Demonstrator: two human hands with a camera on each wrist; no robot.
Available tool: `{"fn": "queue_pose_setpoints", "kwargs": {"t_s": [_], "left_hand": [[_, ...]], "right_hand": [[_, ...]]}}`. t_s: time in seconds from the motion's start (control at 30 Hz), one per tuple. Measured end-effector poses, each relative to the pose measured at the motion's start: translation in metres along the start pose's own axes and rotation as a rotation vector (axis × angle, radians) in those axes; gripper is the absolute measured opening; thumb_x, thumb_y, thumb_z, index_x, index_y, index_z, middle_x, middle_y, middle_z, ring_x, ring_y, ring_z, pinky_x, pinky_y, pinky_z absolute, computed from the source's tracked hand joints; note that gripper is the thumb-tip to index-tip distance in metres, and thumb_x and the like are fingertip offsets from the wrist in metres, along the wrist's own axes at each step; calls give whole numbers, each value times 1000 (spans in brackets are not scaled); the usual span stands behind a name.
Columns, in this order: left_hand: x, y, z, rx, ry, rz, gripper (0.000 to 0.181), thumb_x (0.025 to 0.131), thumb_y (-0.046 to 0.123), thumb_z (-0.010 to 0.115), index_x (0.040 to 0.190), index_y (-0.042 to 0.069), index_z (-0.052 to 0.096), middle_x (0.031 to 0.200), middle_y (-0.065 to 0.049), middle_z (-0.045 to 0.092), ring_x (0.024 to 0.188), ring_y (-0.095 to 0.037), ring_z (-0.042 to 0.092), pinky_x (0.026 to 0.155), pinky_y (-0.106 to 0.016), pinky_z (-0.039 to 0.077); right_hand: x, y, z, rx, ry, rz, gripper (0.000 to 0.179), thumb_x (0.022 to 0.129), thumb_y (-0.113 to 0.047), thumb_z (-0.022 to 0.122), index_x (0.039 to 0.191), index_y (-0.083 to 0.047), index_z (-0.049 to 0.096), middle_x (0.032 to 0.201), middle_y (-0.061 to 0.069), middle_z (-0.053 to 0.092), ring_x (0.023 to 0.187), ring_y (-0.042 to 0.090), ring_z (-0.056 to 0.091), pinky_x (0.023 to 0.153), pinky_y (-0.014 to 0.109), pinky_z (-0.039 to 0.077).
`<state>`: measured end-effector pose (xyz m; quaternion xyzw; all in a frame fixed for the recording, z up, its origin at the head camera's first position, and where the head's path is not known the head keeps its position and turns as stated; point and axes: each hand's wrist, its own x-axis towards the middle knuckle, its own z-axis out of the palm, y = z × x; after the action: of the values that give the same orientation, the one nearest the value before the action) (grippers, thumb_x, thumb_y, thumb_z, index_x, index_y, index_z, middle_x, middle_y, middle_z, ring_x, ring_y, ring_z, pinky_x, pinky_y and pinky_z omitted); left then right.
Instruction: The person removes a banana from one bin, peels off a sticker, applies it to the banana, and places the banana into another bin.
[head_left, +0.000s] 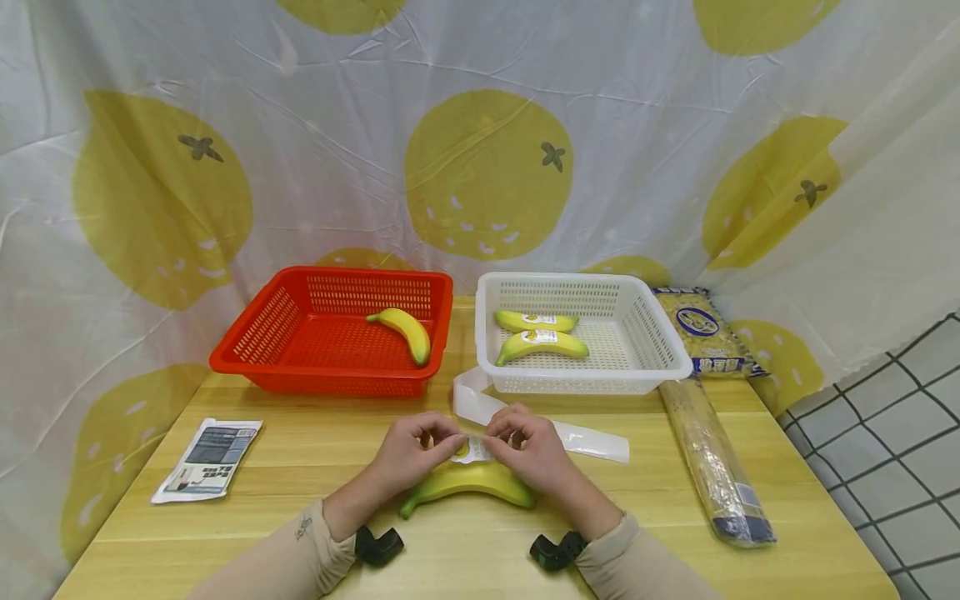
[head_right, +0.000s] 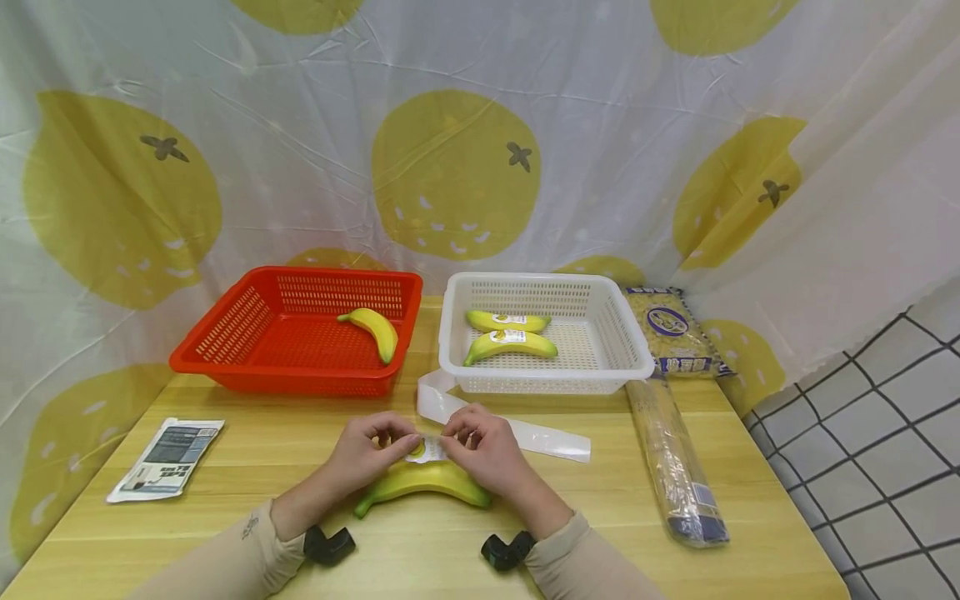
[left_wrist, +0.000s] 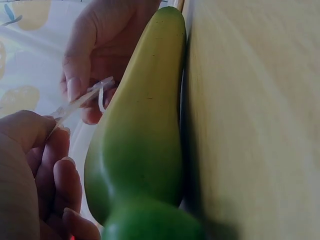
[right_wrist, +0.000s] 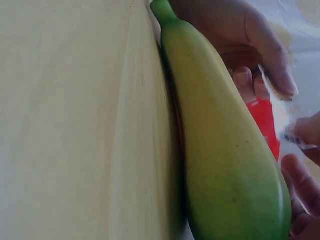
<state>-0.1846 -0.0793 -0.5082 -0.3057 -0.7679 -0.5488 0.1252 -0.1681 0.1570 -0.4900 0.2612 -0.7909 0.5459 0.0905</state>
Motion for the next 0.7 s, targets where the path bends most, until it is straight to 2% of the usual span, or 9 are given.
{"fn": "queue_pose_setpoints", "kwargs": {"t_s": [0.1, 0.27, 0.4, 0.57, 0.7], "left_hand": [[0, 1, -2, -32, -21, -31, 14, 85, 4, 82, 88, 16, 77, 74, 2, 71, 65, -1, 55, 53, -24, 43], [-1, 0, -7, -88, -84, -62, 14, 86, 5, 82, 86, 17, 76, 70, 3, 66, 64, -1, 54, 52, -21, 40], [-1, -3, -8, -115, -142, -58, 16, 84, 6, 84, 84, 18, 75, 70, 3, 65, 64, -2, 55, 53, -22, 42], [-2, -4, -10, -113, -203, -49, 15, 84, 11, 86, 83, 20, 74, 71, 6, 66, 64, -2, 58, 54, -22, 44], [-2, -1, -12, -96, -243, -63, 16, 83, 14, 87, 81, 23, 74, 69, 8, 66, 63, -2, 58, 54, -23, 46]], "right_hand": [[0, -1, -1, -4, -17, -21, 7, 90, -9, 79, 88, -15, 76, 89, 2, 72, 75, 6, 58, 63, 25, 48], [-2, -2, -2, 16, -89, 20, 6, 90, -12, 80, 89, -17, 77, 82, -2, 72, 75, 6, 58, 67, 30, 49], [-3, -2, -2, 21, -139, 52, 8, 89, -11, 80, 87, -16, 75, 82, -1, 70, 76, 14, 59, 69, 31, 48], [-4, -3, -2, 24, -179, 73, 10, 87, -11, 81, 85, -15, 72, 82, -1, 69, 78, 26, 61, 70, 31, 48], [-5, -3, -2, 10, -202, 59, 11, 87, -13, 82, 84, -17, 72, 81, -1, 68, 78, 28, 61, 70, 31, 48]]}}
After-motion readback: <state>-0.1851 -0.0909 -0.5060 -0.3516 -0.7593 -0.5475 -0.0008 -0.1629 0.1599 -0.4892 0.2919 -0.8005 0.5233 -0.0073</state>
